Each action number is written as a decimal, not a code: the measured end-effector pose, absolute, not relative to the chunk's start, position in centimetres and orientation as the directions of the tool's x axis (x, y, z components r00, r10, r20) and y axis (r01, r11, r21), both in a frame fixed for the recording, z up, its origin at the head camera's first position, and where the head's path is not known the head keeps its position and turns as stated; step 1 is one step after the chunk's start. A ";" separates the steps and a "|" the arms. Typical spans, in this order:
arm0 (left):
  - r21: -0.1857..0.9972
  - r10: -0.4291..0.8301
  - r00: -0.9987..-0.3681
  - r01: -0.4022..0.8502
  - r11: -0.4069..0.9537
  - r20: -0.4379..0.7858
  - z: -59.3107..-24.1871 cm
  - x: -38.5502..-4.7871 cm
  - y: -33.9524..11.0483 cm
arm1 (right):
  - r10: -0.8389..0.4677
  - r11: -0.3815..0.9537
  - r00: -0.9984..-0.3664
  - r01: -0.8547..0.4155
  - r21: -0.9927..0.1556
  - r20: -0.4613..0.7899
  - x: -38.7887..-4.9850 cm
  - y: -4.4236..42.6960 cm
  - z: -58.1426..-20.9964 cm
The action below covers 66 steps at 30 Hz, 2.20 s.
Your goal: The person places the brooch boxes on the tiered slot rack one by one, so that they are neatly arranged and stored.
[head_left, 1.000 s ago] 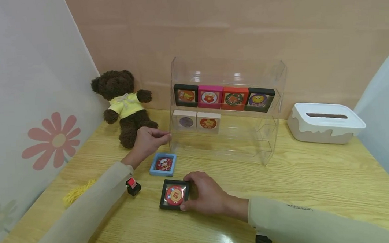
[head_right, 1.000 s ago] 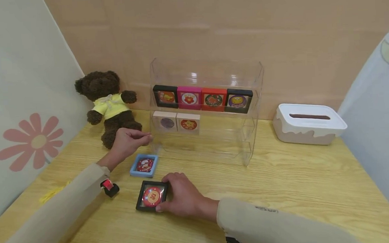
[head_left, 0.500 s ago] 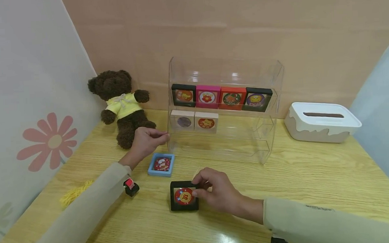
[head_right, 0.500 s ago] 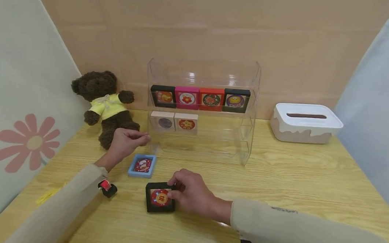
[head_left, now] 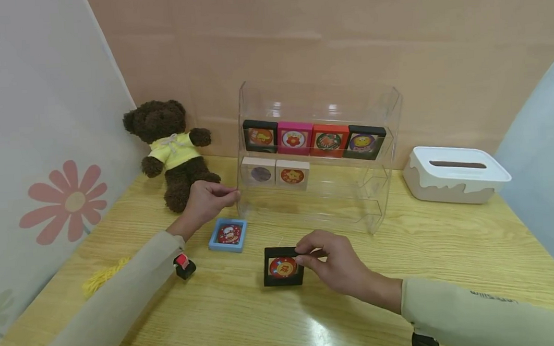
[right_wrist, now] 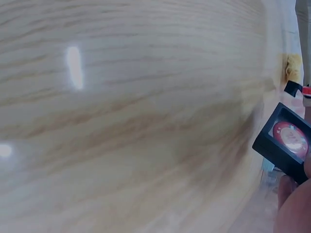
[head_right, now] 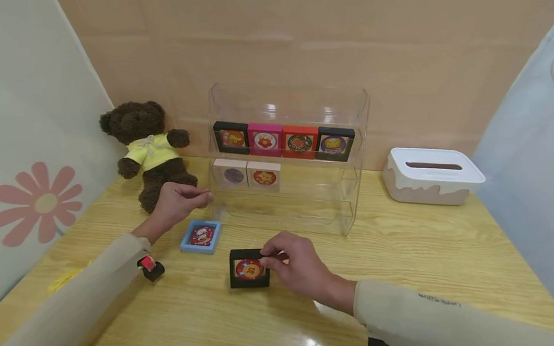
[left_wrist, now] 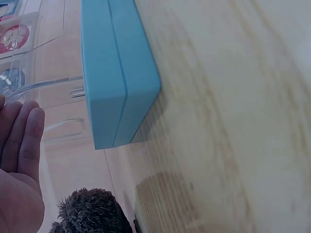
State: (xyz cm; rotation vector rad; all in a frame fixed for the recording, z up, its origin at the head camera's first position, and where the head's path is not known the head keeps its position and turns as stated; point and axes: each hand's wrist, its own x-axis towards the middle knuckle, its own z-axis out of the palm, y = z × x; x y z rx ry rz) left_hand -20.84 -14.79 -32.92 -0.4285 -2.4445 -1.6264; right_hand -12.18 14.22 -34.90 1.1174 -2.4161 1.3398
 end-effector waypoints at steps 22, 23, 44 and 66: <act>0.900 0.170 -0.947 0.315 0.303 0.274 -35.5 -23.2 -16.2 | -0.461 0.425 -0.660 -0.751 -0.506 0.593 -14.8 18.2 -32.6; 0.900 0.171 -0.947 0.314 0.302 0.272 -35.5 -23.2 -16.2 | -0.457 0.432 -0.658 -0.752 -0.498 0.598 -15.0 18.3 -32.4; 0.914 0.198 -0.951 0.289 0.286 0.239 -35.2 -23.3 -16.4 | -0.389 0.561 -0.612 -0.750 -0.350 0.688 -18.8 20.5 -29.3; 0.936 0.209 -0.957 0.252 0.246 0.203 -35.4 -23.6 -16.6 | -0.324 0.634 -0.596 -0.713 -0.299 0.735 -21.8 21.2 -27.4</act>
